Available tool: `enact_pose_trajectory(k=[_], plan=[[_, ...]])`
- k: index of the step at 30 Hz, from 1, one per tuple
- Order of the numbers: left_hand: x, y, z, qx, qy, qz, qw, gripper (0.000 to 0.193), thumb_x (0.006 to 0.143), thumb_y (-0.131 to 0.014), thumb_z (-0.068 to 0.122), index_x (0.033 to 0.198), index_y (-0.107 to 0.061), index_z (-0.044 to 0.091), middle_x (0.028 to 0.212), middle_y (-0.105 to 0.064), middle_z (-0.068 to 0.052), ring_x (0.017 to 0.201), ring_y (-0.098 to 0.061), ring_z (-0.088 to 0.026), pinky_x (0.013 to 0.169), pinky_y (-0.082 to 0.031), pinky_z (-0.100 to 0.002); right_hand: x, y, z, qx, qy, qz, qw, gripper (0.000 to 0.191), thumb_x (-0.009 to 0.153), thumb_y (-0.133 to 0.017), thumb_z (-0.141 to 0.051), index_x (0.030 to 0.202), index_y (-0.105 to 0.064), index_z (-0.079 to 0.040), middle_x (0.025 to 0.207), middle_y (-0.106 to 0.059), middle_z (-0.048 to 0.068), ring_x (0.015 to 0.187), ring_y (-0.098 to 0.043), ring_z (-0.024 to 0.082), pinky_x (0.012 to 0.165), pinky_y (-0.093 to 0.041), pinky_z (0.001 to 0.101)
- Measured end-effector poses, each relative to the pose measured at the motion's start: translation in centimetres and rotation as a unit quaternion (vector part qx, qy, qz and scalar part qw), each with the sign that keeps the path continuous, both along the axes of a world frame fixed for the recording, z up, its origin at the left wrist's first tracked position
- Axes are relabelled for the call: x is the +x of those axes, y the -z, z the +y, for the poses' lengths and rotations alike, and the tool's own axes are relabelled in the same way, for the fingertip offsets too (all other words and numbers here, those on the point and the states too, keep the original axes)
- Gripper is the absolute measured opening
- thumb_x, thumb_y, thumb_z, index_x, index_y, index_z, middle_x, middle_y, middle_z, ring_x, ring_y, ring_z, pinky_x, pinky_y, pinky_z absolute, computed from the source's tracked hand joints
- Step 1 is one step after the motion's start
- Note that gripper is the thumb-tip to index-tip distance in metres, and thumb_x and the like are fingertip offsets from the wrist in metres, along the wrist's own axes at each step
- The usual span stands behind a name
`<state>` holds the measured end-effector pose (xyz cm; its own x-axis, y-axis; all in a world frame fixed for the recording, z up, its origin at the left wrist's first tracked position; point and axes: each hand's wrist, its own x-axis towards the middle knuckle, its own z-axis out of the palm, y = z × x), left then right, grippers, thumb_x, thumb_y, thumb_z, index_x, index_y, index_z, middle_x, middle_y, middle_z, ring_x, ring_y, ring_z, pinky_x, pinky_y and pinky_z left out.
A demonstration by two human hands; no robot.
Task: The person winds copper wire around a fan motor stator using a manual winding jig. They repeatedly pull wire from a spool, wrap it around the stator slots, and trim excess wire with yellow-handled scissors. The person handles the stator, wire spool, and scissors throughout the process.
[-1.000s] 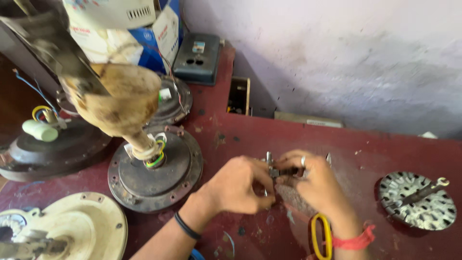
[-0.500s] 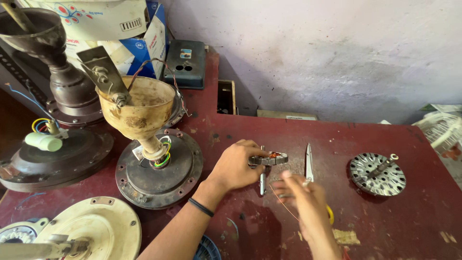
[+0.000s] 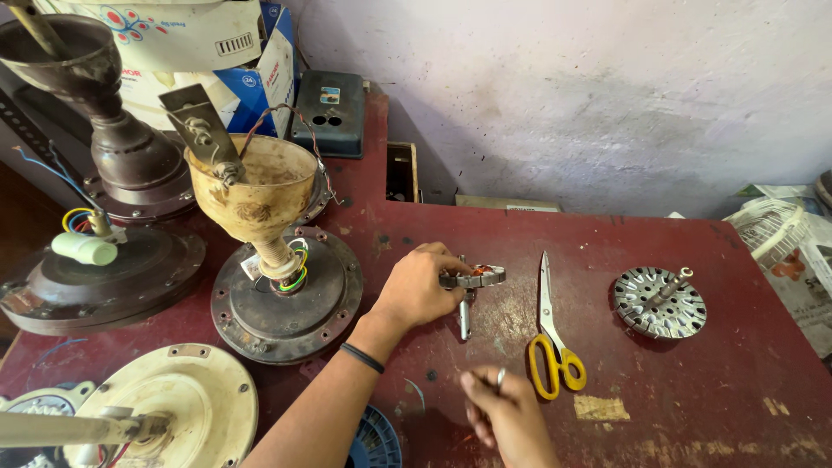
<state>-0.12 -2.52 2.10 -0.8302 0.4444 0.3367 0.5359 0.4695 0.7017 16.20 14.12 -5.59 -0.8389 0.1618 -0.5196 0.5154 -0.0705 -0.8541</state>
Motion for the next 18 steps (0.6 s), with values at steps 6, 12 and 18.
enact_pose_trajectory(k=[6,12,18], plan=[[-0.4,-0.1,0.0,-0.029,0.000,-0.023,0.999,0.028,0.068,-0.082,0.017,0.097,-0.078,0.015,0.093,-0.069,-0.008,0.096,-0.068,-0.028,0.087,-0.055,-0.040,2.4,1.9,1.6,-0.017,-0.115,-0.034,0.993,0.032,0.090,-0.070,-0.023,0.099,-0.081,0.005,0.077,-0.081,0.018,0.060,-0.069,0.018,0.059,-0.057,0.0323],[-0.9,0.7,0.7,-0.001,0.020,-0.020,1.000,0.030,0.066,-0.082,0.010,0.095,-0.078,0.014,0.092,-0.071,-0.008,0.089,-0.071,-0.027,0.080,-0.057,-0.038,-2.9,-3.9,3.6,-0.090,0.016,0.071,0.993,0.057,0.092,-0.058,-0.043,0.120,-0.067,0.005,0.103,-0.081,0.016,0.100,-0.074,0.025,0.092,-0.056,0.0388],[-0.8,0.5,0.7,0.022,0.033,-0.045,0.998,0.032,0.068,-0.085,0.013,0.099,-0.079,0.015,0.092,-0.072,-0.007,0.088,-0.072,-0.025,0.080,-0.058,-0.036,-8.8,-5.6,2.4,-0.171,-0.007,0.065,0.983,0.043,0.089,-0.069,-0.033,0.111,-0.066,0.004,0.086,-0.072,0.010,0.072,-0.064,0.017,0.060,-0.049,0.0301]])
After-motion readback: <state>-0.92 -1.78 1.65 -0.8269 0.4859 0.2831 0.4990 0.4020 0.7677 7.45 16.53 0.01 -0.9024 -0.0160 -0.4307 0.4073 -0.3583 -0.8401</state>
